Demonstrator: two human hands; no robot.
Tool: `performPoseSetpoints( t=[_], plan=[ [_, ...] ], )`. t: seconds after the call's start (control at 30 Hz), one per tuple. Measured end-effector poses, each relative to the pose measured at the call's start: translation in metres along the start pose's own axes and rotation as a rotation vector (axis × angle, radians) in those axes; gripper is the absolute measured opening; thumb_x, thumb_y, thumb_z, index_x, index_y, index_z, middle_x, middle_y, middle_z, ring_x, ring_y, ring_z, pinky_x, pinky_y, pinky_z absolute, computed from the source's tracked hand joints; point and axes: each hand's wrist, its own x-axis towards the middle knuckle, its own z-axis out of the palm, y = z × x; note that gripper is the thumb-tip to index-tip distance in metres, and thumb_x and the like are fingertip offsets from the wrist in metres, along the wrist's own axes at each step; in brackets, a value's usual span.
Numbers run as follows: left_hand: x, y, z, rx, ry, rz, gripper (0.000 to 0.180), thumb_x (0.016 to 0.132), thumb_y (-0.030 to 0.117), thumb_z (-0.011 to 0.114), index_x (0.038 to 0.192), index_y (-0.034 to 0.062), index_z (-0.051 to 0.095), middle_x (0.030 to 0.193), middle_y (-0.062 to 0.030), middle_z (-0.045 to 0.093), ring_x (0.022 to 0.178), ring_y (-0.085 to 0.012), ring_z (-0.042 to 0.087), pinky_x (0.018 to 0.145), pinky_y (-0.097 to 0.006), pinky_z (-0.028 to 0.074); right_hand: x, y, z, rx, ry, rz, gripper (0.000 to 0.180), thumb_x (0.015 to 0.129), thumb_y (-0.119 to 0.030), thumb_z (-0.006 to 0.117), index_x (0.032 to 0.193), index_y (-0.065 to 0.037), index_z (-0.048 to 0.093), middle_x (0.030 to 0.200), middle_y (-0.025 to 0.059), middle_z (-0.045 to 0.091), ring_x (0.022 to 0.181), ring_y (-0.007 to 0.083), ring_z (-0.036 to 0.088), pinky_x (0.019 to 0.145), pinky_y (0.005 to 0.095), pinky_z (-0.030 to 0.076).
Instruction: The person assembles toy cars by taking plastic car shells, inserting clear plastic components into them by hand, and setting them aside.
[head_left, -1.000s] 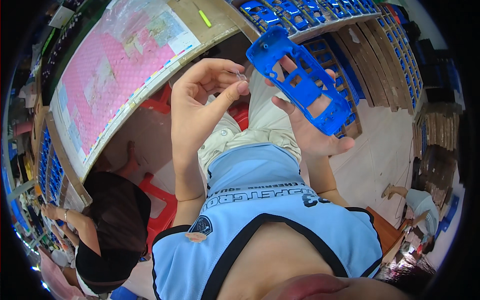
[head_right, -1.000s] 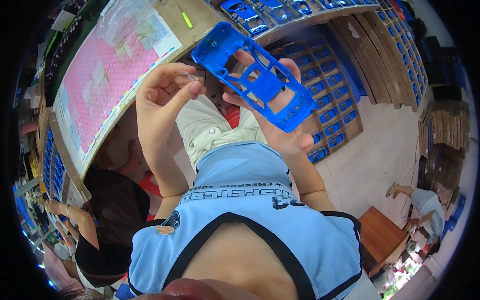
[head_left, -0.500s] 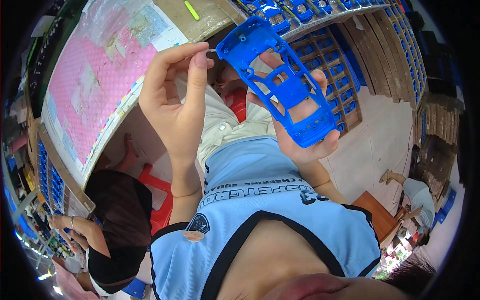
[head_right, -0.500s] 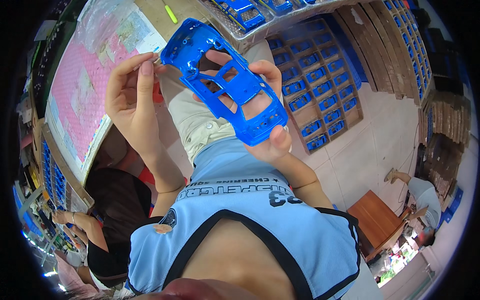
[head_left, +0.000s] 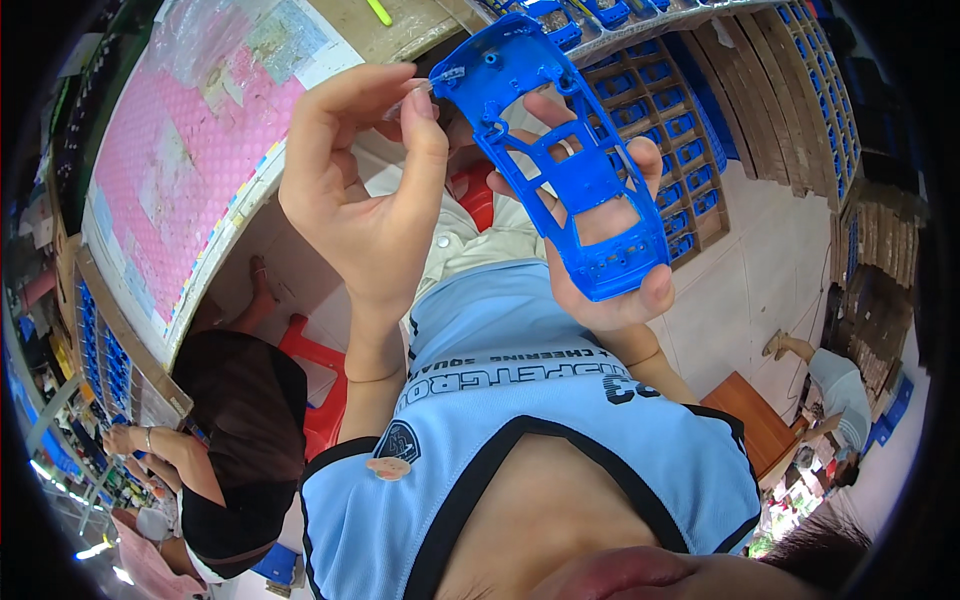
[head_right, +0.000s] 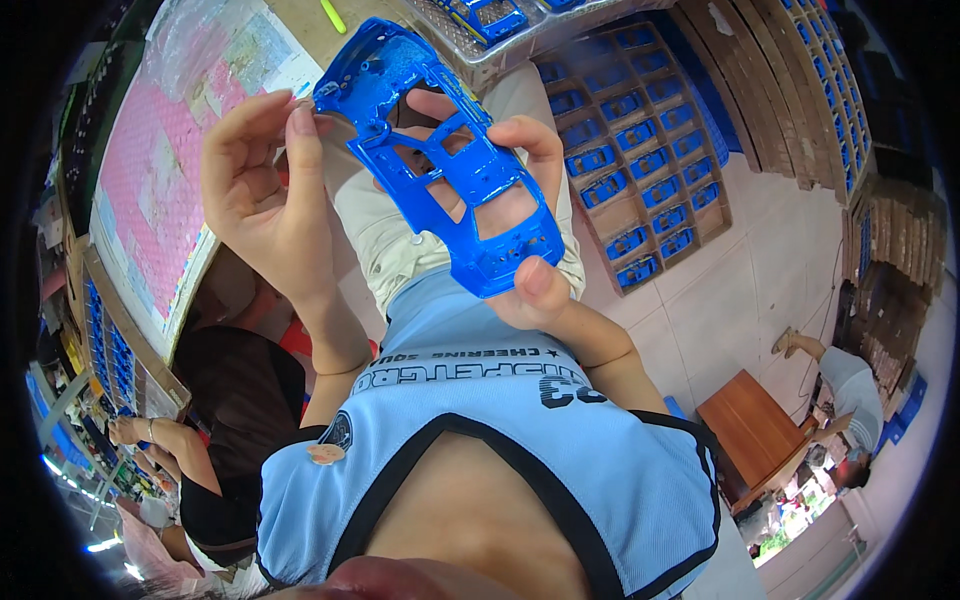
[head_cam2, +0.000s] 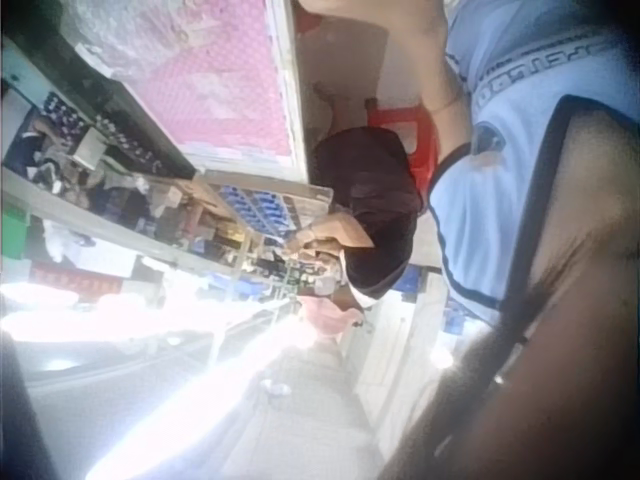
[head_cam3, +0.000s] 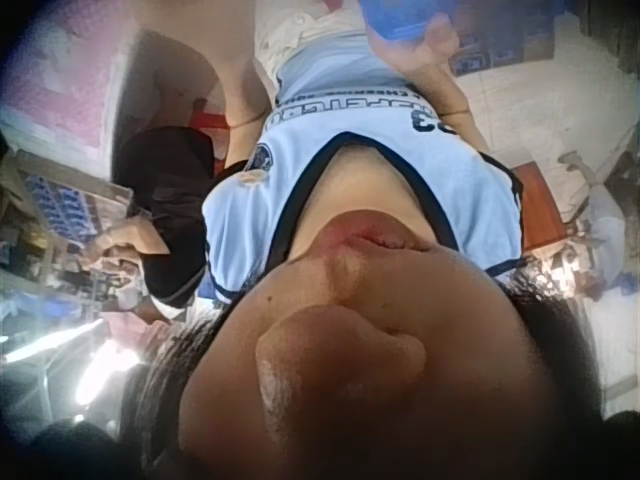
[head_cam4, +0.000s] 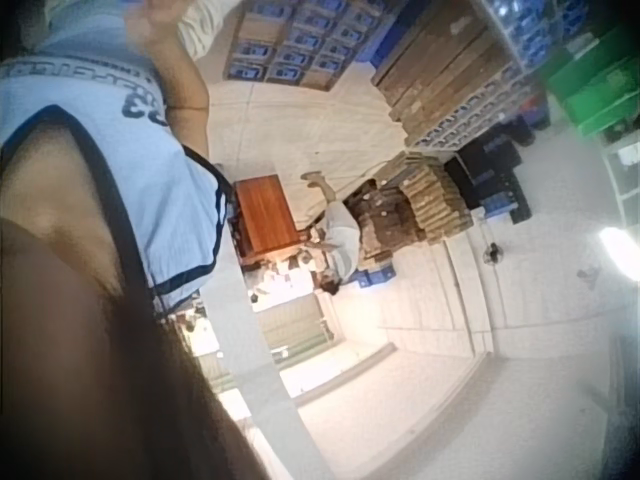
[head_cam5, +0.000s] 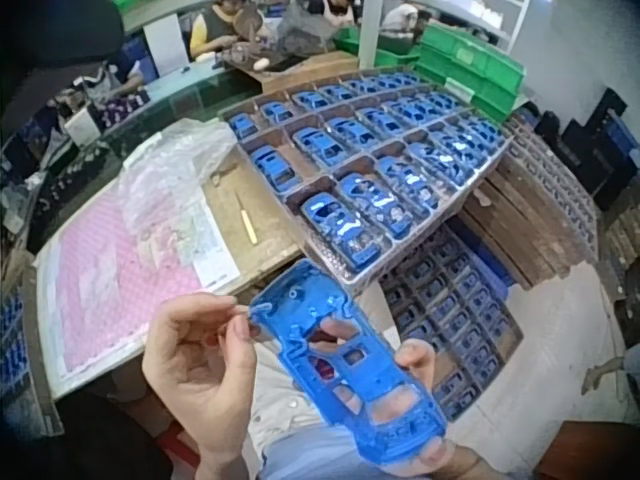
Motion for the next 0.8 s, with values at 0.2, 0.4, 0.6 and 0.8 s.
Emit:
performPoseSetpoints(
  t=[0.2, 0.4, 0.6, 0.8],
  plan=[
    [-0.003, 0.005, -0.003, 0.132, -0.016, -0.029, 0.013, 0.077, -0.004, 0.062, 0.089, -0.0028, 0.061, 0.083, -0.0073, 0.063, 0.073, -0.0093, 0.058, 0.066, -0.02, 0.044, -0.003, 0.0, 0.001, -0.054, -0.021, -0.035, 0.073, 0.069, -0.062, 0.059, 0.129, -0.028, 0.032, 0.139, 0.026, 0.022, 0.123, 0.0447, 0.033, 0.094, 0.0569, 0.038],
    [0.006, 0.008, -0.003, 0.111, 0.046, 0.172, 0.014, 0.073, -0.005, 0.065, 0.087, -0.0011, 0.063, 0.083, -0.0072, 0.063, 0.073, -0.0113, 0.056, 0.065, -0.021, 0.043, -0.004, 0.006, 0.012, -0.015, 0.084, -0.078, 0.077, 0.066, -0.046, 0.071, 0.121, -0.013, 0.027, 0.135, 0.0289, 0.022, 0.121, 0.0402, 0.036, 0.093, 0.048, 0.04],
    [0.006, 0.019, 0.007, 0.241, -0.063, 0.175, 0.014, 0.072, -0.008, 0.066, 0.084, -0.0011, 0.064, 0.079, -0.0057, 0.062, 0.069, -0.0088, 0.052, 0.063, -0.017, 0.043, -0.008, 0.012, 0.011, -0.11, 0.064, -0.234, 0.077, 0.065, -0.046, 0.071, 0.119, -0.009, 0.03, 0.128, 0.0312, 0.026, 0.117, 0.0416, 0.039, 0.09, 0.0471, 0.043],
    [0.007, 0.017, 0.014, 0.38, -0.038, 0.305, 0.015, 0.071, -0.007, 0.067, 0.084, 0.0002, 0.065, 0.079, -0.0045, 0.062, 0.068, -0.008, 0.053, 0.057, -0.017, 0.042, 0.004, 0.021, -0.007, -0.21, -0.184, -0.481, 0.076, 0.062, -0.043, 0.075, 0.116, -0.01, 0.033, 0.127, 0.0295, 0.027, 0.118, 0.0401, 0.039, 0.092, 0.0438, 0.042]
  ],
)
